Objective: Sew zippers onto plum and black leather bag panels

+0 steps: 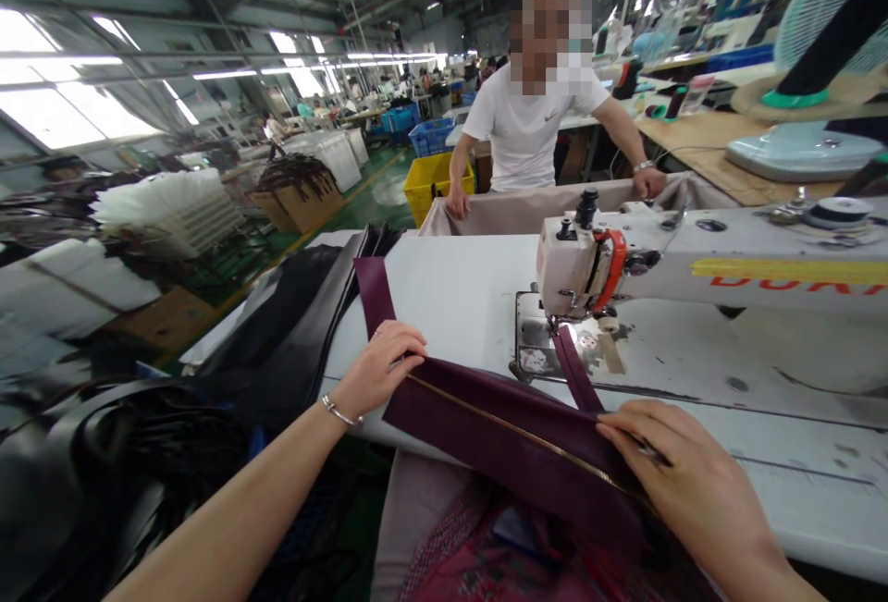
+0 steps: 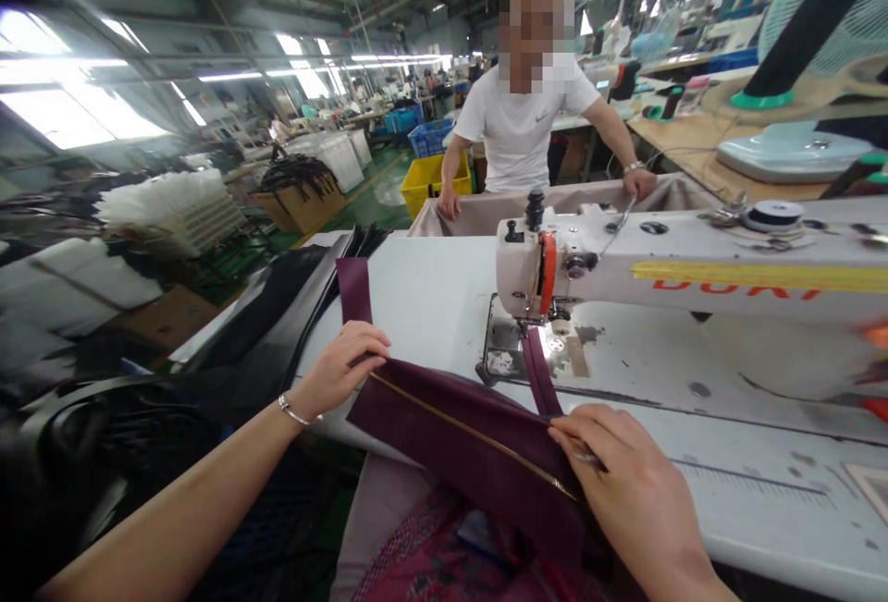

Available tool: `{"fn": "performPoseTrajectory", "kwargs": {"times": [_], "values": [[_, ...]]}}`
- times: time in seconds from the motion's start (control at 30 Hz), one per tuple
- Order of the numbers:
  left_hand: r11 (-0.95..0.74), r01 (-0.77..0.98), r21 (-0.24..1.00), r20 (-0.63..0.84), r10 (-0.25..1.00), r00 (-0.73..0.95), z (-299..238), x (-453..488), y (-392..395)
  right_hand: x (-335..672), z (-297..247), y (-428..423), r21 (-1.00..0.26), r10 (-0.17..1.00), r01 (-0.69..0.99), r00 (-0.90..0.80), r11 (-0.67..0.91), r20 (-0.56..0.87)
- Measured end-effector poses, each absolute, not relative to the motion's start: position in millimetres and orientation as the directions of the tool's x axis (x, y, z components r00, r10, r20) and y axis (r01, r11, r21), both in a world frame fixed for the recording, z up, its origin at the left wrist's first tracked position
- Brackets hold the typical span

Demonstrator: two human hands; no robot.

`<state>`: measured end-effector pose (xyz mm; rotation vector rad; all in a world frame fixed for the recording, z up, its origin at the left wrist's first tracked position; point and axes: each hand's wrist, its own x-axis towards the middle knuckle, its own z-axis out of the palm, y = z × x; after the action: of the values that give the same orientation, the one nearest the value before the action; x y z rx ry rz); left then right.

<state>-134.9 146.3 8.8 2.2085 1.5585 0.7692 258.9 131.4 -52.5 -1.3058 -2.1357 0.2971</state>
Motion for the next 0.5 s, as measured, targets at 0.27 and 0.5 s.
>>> {"fn": "performPoseTrajectory", "kwargs": {"times": [0.27, 0.5], "values": [[-0.101, 0.649, 0.754, 0.067, 0.995, 0.076, 40.5, -134.1, 151.7, 263.5, -48.2, 128.7, -0.65, 0.928, 0.674, -0.342, 0.351, 0.146], [0.059, 0.511, 0.858, -0.079, 0.997, 0.016, 41.8, -136.1, 157.1, 266.7, -44.7, 129.6, -0.792, 0.918, 0.593, -0.379, 0.145, -0.115]]}}
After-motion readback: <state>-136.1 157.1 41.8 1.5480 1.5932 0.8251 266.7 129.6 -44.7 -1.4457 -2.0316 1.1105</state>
